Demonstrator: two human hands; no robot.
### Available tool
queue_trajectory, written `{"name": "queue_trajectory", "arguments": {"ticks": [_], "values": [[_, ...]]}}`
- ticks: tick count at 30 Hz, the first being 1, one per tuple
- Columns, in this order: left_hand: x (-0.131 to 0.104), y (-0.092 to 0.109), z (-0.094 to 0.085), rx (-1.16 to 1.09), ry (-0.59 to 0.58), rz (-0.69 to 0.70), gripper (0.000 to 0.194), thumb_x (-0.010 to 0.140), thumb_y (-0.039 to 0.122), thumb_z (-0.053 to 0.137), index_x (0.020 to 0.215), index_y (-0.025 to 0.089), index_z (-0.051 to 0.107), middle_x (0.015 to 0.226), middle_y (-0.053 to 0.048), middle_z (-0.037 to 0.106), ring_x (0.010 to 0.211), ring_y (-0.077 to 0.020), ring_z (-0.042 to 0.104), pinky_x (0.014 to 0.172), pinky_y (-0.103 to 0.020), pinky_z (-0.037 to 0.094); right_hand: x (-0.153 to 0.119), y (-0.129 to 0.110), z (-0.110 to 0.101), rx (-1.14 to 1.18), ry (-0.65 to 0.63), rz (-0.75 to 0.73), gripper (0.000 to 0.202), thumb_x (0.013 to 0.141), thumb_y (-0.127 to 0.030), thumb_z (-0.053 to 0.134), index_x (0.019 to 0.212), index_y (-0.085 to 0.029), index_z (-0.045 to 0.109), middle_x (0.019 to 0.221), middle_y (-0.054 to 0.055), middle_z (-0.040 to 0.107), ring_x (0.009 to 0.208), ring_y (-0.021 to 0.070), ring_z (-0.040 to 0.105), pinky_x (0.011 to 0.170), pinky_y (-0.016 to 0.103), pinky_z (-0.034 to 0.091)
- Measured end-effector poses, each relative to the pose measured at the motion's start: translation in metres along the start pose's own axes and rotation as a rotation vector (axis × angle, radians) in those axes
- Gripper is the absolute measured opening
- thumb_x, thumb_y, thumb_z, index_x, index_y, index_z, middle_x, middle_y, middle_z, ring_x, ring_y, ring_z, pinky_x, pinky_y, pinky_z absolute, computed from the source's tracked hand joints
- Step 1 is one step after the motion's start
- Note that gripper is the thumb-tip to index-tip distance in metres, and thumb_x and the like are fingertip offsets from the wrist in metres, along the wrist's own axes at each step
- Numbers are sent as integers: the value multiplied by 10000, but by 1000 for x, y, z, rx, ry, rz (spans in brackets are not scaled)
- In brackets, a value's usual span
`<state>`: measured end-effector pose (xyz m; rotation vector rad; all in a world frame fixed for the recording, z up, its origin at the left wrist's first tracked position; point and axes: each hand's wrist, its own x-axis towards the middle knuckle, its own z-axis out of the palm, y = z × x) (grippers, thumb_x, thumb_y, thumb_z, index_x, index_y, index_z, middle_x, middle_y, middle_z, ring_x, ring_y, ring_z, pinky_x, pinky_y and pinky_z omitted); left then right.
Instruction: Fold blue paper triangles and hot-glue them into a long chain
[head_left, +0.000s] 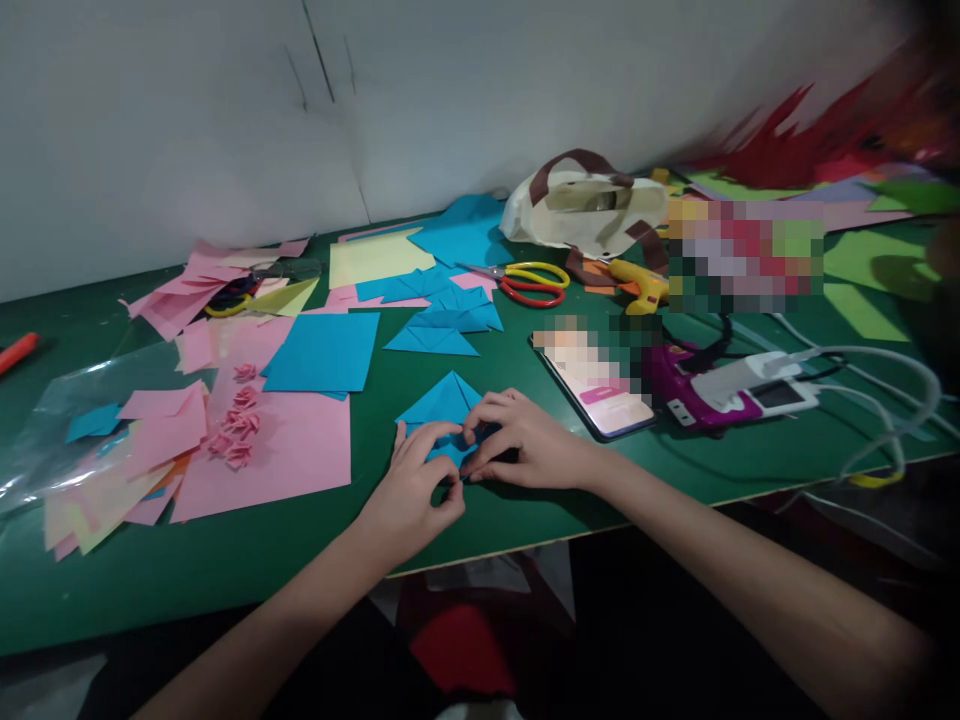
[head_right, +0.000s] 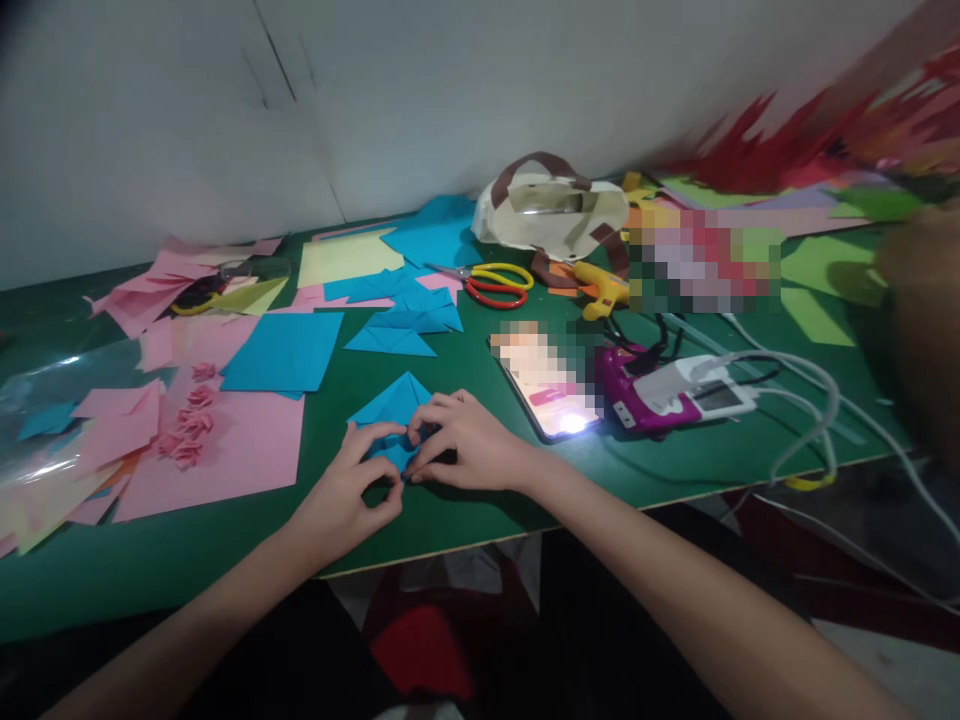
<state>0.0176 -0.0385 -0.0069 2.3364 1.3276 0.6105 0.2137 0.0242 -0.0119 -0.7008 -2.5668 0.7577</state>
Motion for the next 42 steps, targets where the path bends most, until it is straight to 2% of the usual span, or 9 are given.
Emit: {"name": "queue_trajectory", "arguments": {"ticks": [6,12,16,21,26,29,33,38,42], "values": [[-1,0,3,82,-18,-9,109,806,125,500,732,195,535,1201,-89,506,1168,-237,473,1057,-597,188,1,-3,1,-4,28,14,140,810,-370,621,772,-289,729,989,30,622,924,175,498,779,336,274],[0,1,5,106,-53,16,127,845,121,449,772,191,527,1204,-109,497,1173,-239,461,1039,-633,177,2,0,2,107,69,47,77,772,-298,669,735,-263,727,868,16,617,869,159,535,798,347,293],[0,1,4,108,-48,21,130,846,121,452,763,187,527,1233,-112,485,1196,-248,434,1041,-619,191,2,5,1,232,111,70,76,723,-285,715,682,-222,714,812,11,596,843,148,544,819,336,351],[0,1,3,109,-45,29,130,842,114,457,772,191,535,1241,-108,478,1202,-255,420,1036,-621,203,1,12,-5,354,129,113,155,649,-326,764,629,-188,695,798,30,599,833,155,561,747,286,436],[-1,1,3,141,5,55,107,836,116,463,773,190,508,1248,-126,443,1230,-302,361,1007,-603,278,2,24,-16,462,14,139,153,768,-344,659,780,-202,714,873,41,678,842,155,620,794,291,467],[-4,0,3,159,77,43,51,817,168,518,817,179,468,1273,-173,398,1247,-343,316,961,-561,357,2,28,-21,432,7,142,191,832,-339,582,849,-194,706,904,50,683,849,153,630,794,286,472],[-7,-4,0,124,99,-38,260,789,297,591,940,172,420,1239,-204,409,1228,-354,347,919,-547,404,3,24,-17,305,54,155,204,837,-331,577,934,-192,690,924,60,632,825,146,602,733,267,467],[-8,-15,-7,111,88,-61,254,866,178,450,1115,162,404,1241,-177,479,1228,-296,408,951,-513,416,3,22,-6,176,165,165,284,787,-335,645,1035,-200,616,927,45,545,753,125,539,680,256,468],[-6,-25,-12,168,44,-9,225,889,173,428,1105,162,489,1238,-143,547,1227,-269,449,964,-480,441,1,21,0,97,171,105,160,853,-295,565,964,-192,616,897,48,559,824,138,557,737,273,477]]}}
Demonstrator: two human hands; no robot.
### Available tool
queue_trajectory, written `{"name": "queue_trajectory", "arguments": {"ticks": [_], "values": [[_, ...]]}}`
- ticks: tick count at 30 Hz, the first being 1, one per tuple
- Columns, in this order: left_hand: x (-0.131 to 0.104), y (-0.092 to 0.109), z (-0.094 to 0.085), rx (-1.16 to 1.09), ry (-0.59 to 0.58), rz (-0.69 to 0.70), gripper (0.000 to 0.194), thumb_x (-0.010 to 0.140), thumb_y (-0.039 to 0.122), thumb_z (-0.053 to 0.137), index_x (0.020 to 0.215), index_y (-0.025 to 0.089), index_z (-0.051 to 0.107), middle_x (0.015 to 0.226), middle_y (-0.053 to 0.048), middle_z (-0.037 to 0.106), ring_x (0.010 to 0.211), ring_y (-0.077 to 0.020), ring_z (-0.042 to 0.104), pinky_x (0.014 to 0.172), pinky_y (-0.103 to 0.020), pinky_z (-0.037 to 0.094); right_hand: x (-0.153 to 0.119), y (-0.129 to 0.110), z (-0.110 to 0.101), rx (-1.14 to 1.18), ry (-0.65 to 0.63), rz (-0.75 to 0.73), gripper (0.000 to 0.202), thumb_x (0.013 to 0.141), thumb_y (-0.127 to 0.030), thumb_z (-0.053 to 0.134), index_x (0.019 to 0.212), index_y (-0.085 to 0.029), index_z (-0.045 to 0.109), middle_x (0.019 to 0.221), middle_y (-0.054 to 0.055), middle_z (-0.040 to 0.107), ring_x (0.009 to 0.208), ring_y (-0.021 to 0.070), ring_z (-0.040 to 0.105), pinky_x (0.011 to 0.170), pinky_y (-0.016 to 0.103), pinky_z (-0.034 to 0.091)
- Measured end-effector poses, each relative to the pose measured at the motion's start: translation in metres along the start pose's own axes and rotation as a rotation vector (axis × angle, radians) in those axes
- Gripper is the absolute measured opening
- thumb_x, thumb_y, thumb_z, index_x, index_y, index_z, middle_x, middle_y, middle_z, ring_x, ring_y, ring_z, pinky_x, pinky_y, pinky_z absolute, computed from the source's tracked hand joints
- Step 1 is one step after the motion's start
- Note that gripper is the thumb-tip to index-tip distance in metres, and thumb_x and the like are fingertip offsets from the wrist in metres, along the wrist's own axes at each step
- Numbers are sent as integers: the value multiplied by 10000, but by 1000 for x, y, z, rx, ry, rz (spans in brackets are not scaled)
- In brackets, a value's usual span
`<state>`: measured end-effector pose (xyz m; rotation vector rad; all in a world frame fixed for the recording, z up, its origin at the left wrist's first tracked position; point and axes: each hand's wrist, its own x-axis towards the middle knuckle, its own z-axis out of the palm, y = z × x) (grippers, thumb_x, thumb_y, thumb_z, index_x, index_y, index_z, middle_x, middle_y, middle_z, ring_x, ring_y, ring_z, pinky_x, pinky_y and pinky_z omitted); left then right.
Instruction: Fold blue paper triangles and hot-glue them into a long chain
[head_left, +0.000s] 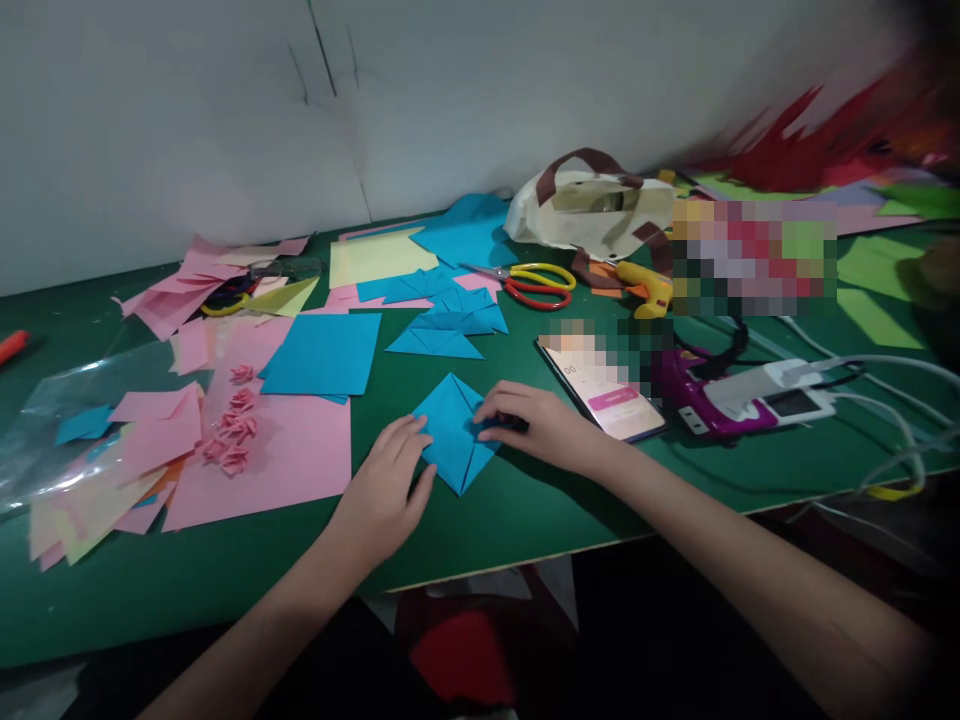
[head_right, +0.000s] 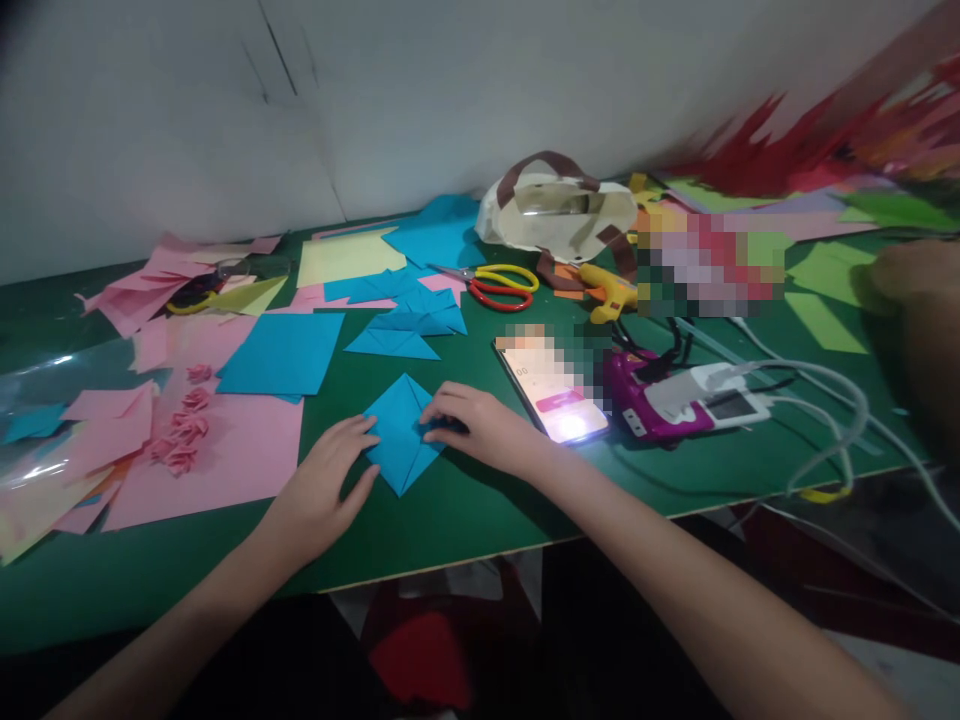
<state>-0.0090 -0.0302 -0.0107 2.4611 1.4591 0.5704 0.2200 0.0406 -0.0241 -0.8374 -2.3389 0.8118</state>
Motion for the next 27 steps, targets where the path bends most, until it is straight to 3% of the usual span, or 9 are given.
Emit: {"name": "queue_trajectory", "arguments": {"ticks": [3,6,9,18,23,27], "values": [[2,-9,-5,99,-35,128,238,907,227,434,1100,132,535,1221,-149,582,1190,-265,501,957,-463,462,-4,-1,0,-109,11,-80,181,893,-290,497,941,-187,637,924,73,593,899,161,564,802,308,473],[4,-19,-10,189,-56,337,267,921,206,411,1105,79,557,1173,-169,616,1159,-259,534,952,-421,477,-8,-1,-3,-218,-48,-181,299,851,-388,544,1026,-163,634,959,98,619,909,191,565,793,333,481],[6,-28,-12,234,-63,406,264,925,184,404,1116,105,567,1156,-142,632,1128,-238,559,940,-400,488,-9,0,-6,-304,-87,-263,403,825,-444,555,1087,-144,618,981,108,633,900,203,567,779,341,491],[13,-29,-20,42,-160,186,365,856,58,353,1170,151,516,1134,-128,556,1084,-220,514,906,-384,466,-6,-2,-1,-561,-36,-319,304,930,-234,381,1065,-118,627,896,106,667,809,195,588,732,353,512],[20,-25,-20,12,-154,150,238,865,163,435,1087,153,520,1070,-110,559,1027,-234,506,870,-393,460,-9,-9,5,-490,50,-189,263,893,-176,413,1024,-138,638,913,111,645,832,204,569,717,357,513],[24,-25,-13,56,-119,139,206,851,103,403,1001,158,533,978,-89,589,948,-230,521,809,-382,469,-13,-16,15,-441,108,-51,271,882,-117,404,997,-155,646,889,108,644,837,219,549,718,375,497]]}}
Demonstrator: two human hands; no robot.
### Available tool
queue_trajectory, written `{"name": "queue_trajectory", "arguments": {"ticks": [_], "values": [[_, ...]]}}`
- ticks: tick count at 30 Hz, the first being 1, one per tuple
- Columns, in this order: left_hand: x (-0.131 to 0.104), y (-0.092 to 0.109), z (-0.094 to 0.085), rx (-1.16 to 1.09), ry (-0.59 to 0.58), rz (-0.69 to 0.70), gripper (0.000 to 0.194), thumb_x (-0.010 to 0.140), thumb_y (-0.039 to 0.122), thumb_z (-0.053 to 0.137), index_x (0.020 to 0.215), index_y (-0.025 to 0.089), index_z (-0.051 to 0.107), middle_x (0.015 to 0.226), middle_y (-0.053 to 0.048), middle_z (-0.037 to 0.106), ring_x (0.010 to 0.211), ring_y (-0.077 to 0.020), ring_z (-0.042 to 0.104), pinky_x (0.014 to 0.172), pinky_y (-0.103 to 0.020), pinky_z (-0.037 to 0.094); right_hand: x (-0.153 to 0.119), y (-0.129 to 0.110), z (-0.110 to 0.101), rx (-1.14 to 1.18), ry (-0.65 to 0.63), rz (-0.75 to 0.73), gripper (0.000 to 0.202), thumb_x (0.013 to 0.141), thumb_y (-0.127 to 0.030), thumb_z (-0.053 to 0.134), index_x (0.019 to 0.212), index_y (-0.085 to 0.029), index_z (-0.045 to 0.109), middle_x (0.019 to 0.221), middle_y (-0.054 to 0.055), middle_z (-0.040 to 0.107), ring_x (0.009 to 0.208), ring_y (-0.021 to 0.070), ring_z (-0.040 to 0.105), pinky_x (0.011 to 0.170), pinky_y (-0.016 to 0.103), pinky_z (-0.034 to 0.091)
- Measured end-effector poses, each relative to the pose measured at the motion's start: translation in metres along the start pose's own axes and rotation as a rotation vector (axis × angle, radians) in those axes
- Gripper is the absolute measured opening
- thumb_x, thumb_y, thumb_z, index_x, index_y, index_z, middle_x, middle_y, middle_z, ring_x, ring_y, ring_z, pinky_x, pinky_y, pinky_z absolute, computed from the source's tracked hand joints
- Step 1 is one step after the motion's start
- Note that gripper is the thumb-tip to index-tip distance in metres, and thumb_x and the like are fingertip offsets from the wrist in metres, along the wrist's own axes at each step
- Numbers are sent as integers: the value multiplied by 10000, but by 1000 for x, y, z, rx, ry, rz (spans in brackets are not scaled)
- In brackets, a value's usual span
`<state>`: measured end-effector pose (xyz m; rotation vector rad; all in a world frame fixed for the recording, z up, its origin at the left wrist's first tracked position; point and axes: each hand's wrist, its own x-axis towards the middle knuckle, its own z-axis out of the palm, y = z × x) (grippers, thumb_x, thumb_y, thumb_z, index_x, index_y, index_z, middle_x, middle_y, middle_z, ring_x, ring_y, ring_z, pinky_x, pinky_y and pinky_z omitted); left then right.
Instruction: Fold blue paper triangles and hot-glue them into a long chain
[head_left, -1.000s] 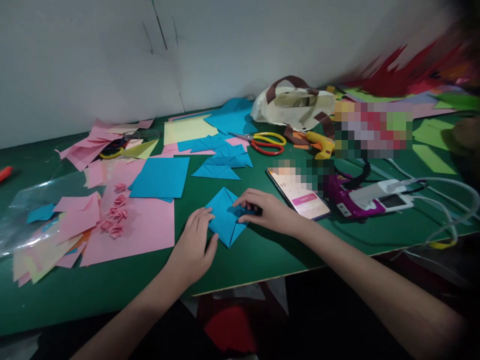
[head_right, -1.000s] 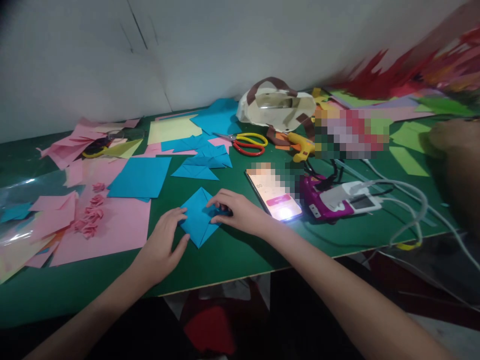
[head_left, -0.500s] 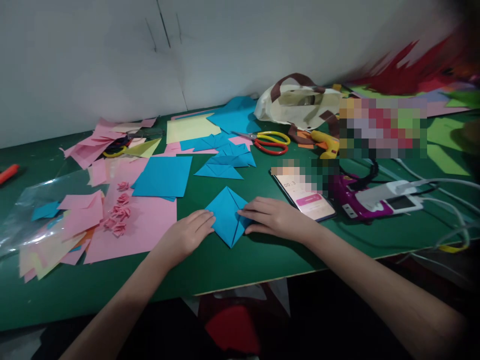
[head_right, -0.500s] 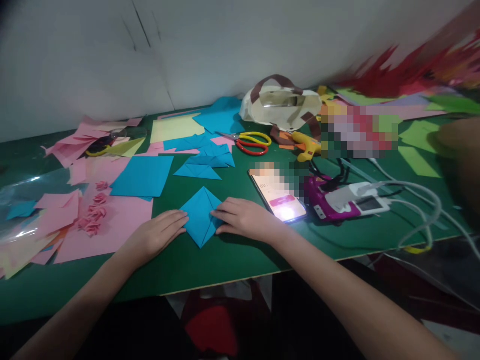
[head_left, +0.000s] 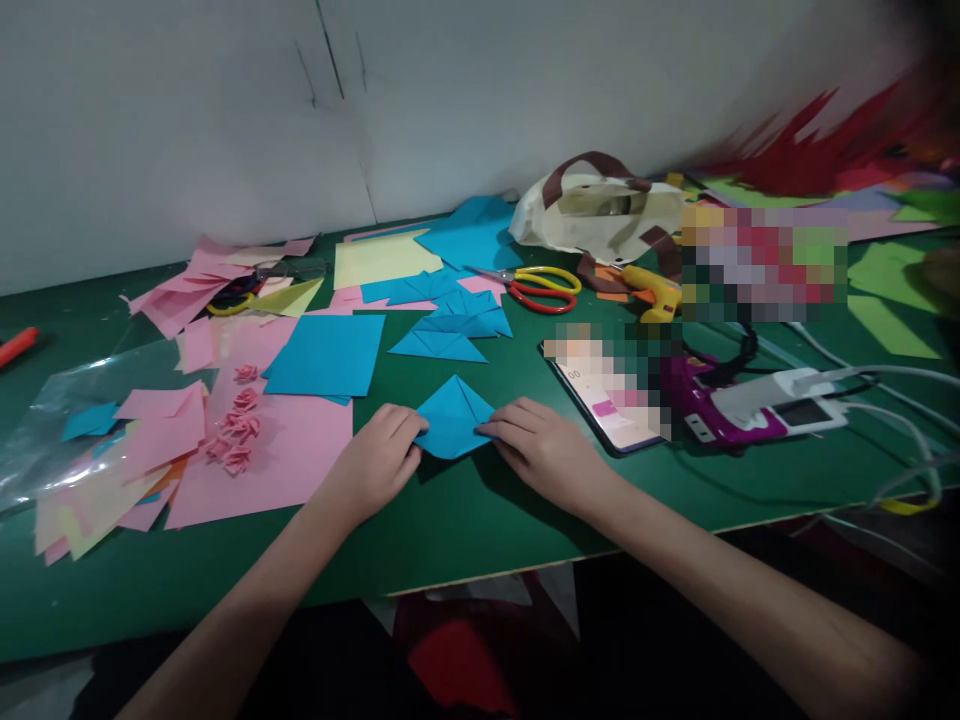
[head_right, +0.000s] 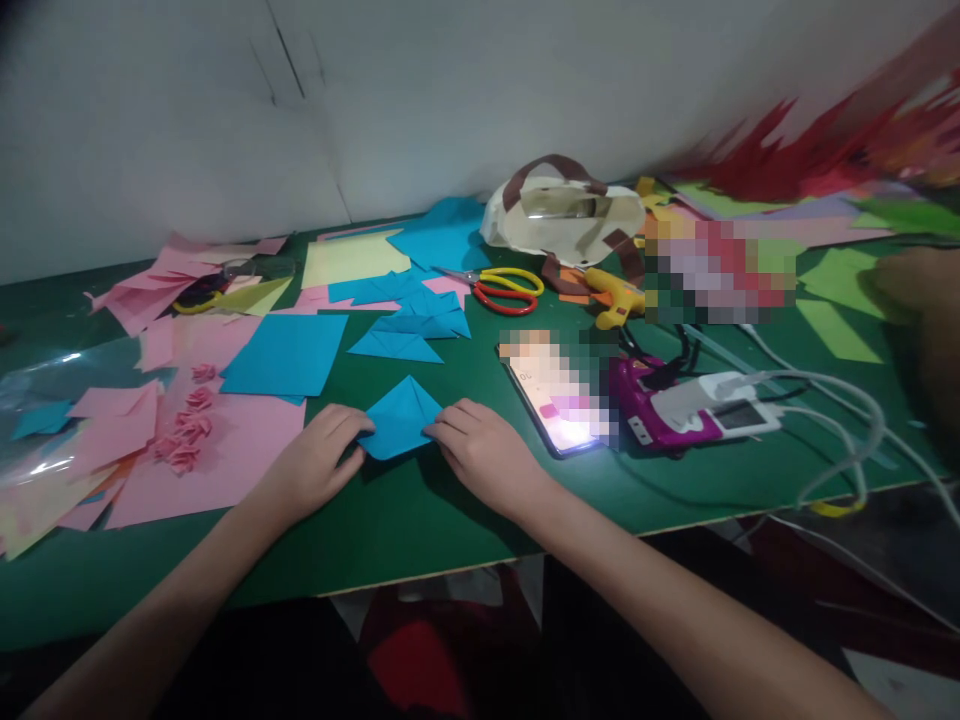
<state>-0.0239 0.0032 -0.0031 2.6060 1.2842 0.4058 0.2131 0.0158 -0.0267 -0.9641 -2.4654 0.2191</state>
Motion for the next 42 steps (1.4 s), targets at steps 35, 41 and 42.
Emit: {"name": "queue_trajectory", "arguments": {"ticks": [35,41,42], "values": [[0,1,-3,-130,64,-280,117,880,191,451,793,183,529,807,-36,560,781,-189,531,686,-329,441,6,11,-6,146,-7,467,217,847,-272,559,648,-191,534,695,18,529,637,155,546,585,272,409],[0,1,-2,-170,63,-340,134,869,236,489,760,182,546,812,-29,557,792,-187,529,704,-329,436,7,8,-9,216,-34,542,84,805,-195,590,727,-184,561,745,14,534,665,147,531,601,259,395],[0,2,-2,-188,57,-364,140,863,256,504,753,183,548,822,-29,554,806,-189,530,713,-331,435,7,7,-10,226,-38,552,70,800,-184,590,735,-182,562,751,15,532,670,147,527,606,259,397]]}}
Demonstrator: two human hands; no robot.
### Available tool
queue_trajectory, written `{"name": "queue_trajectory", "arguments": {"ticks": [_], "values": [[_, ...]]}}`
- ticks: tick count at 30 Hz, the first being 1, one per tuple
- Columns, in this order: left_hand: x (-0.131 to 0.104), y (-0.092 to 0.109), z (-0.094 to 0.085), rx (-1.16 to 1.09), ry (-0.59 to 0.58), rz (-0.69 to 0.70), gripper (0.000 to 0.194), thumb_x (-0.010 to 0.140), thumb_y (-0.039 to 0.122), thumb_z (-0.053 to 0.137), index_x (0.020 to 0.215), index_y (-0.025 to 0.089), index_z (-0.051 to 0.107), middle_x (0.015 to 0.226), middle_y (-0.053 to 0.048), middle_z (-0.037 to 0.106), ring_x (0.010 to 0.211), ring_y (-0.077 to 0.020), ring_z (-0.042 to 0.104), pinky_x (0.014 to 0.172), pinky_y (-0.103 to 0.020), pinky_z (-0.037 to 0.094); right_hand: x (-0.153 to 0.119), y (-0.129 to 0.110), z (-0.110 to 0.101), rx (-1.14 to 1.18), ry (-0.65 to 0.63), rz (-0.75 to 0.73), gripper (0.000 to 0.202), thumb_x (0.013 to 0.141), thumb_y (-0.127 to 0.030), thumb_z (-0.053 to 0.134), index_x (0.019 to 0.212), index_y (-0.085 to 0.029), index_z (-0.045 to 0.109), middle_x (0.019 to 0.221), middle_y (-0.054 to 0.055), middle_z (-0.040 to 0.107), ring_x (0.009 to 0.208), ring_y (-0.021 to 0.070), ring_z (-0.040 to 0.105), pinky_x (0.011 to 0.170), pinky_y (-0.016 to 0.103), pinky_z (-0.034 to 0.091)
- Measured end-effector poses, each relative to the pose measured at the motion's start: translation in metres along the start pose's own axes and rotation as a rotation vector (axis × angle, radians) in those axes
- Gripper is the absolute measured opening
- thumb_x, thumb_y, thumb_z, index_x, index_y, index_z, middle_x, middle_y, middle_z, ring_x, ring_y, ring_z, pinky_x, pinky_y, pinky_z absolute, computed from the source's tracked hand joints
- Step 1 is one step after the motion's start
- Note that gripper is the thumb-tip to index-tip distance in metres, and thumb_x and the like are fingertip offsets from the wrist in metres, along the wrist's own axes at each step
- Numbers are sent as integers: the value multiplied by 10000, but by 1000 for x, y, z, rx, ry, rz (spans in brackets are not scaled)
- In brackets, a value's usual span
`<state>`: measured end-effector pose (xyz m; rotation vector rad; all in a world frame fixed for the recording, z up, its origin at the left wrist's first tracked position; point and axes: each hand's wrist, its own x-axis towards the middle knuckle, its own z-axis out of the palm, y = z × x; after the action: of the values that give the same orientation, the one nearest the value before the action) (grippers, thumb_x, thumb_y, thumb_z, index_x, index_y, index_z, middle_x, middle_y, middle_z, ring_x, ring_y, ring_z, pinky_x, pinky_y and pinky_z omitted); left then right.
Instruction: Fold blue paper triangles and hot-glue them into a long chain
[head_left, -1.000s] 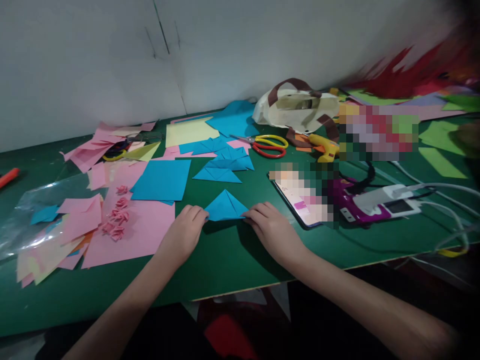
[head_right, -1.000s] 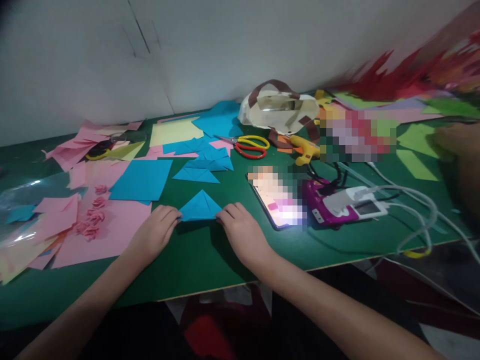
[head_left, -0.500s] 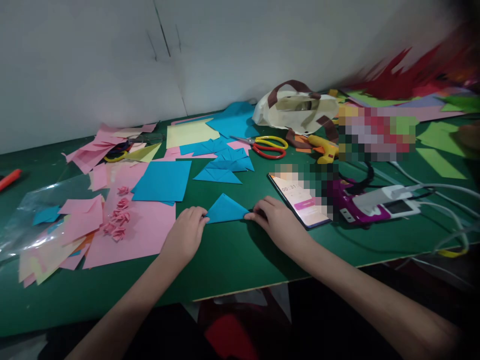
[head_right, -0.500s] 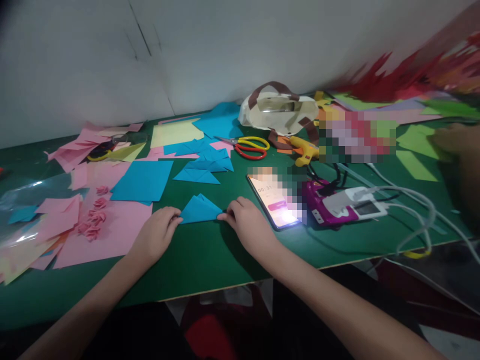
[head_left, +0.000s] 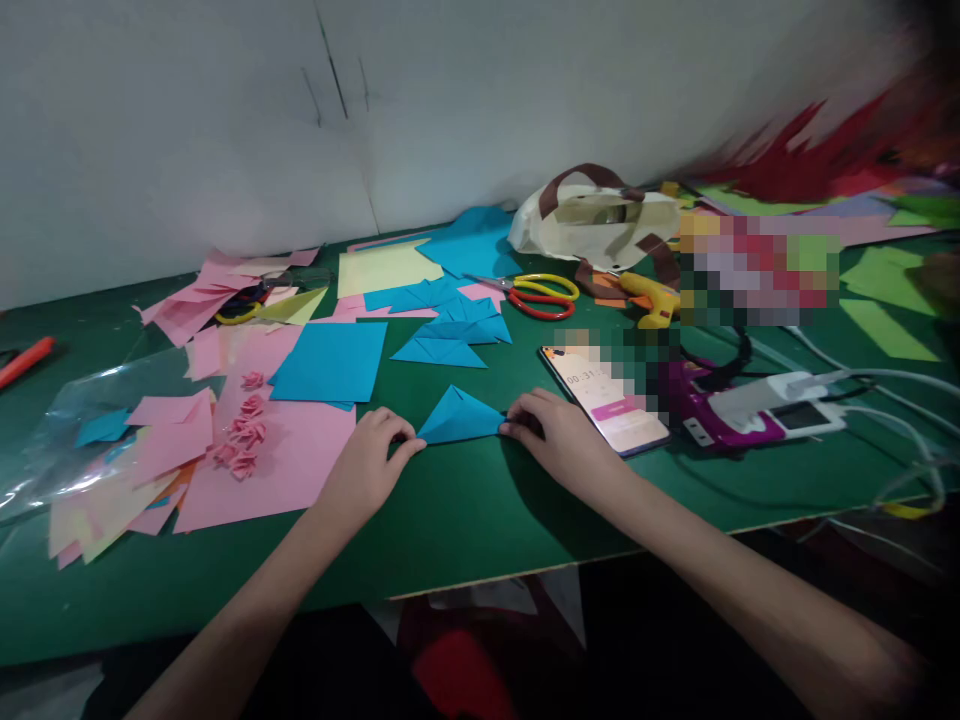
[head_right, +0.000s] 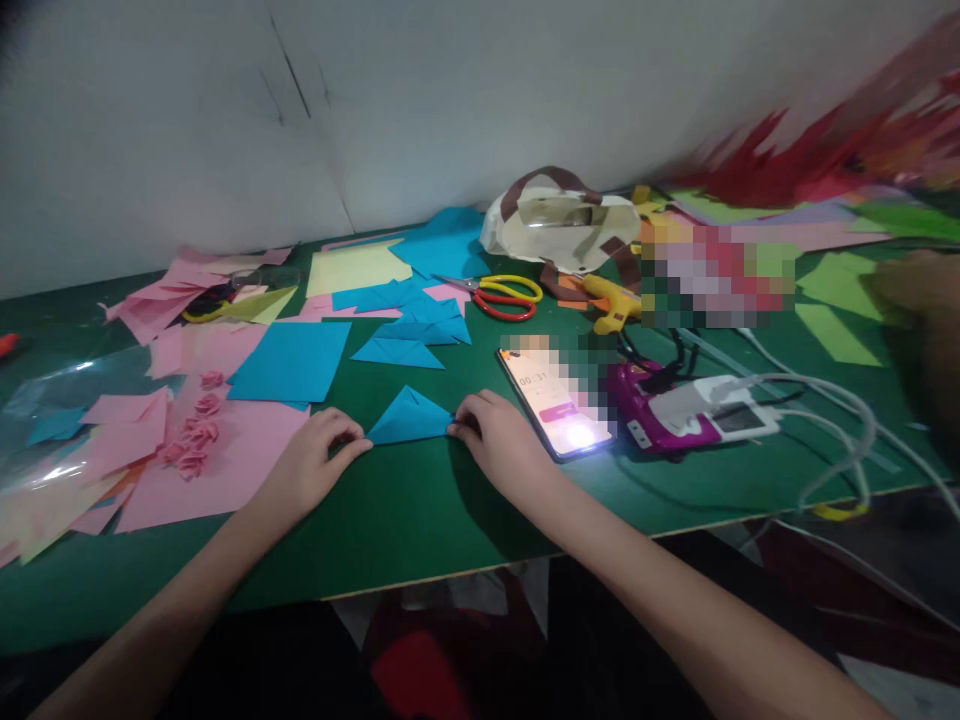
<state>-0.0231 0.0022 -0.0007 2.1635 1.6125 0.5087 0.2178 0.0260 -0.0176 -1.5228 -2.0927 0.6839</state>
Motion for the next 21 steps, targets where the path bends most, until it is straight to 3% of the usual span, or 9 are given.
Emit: {"name": "queue_trajectory", "arguments": {"ticks": [4,9,16,19,21], "values": [[-1,4,4,-44,-14,-51,160,844,292,536,723,187,530,903,-36,516,895,-203,518,778,-354,429,-2,0,-1,64,-46,-6,70,796,-239,611,766,-182,583,790,24,506,704,151,524,635,269,417],[-2,7,7,-14,-11,-36,109,834,235,538,735,191,522,978,-52,503,966,-227,492,844,-401,418,-3,-1,2,110,-38,-114,189,778,-381,635,750,-197,604,890,57,546,888,210,528,784,348,421],[-3,14,4,-43,-30,-80,156,823,237,557,689,189,494,1023,-56,517,1004,-227,518,865,-395,415,-2,-13,4,178,-75,-62,233,821,-305,578,627,-177,575,869,52,571,699,142,547,665,293,429],[-4,18,3,-43,-56,-158,203,823,229,554,650,188,455,1038,-60,519,928,-216,553,772,-362,441,-4,-18,5,201,-61,-43,104,821,-252,564,775,-174,616,948,63,579,701,134,547,652,279,436],[-5,19,4,-72,-54,-188,208,812,206,565,644,187,445,1024,-53,521,833,-184,565,705,-327,444,-5,-20,6,219,-51,-40,177,813,-242,570,973,-187,620,994,64,582,739,141,552,676,281,446]]}}
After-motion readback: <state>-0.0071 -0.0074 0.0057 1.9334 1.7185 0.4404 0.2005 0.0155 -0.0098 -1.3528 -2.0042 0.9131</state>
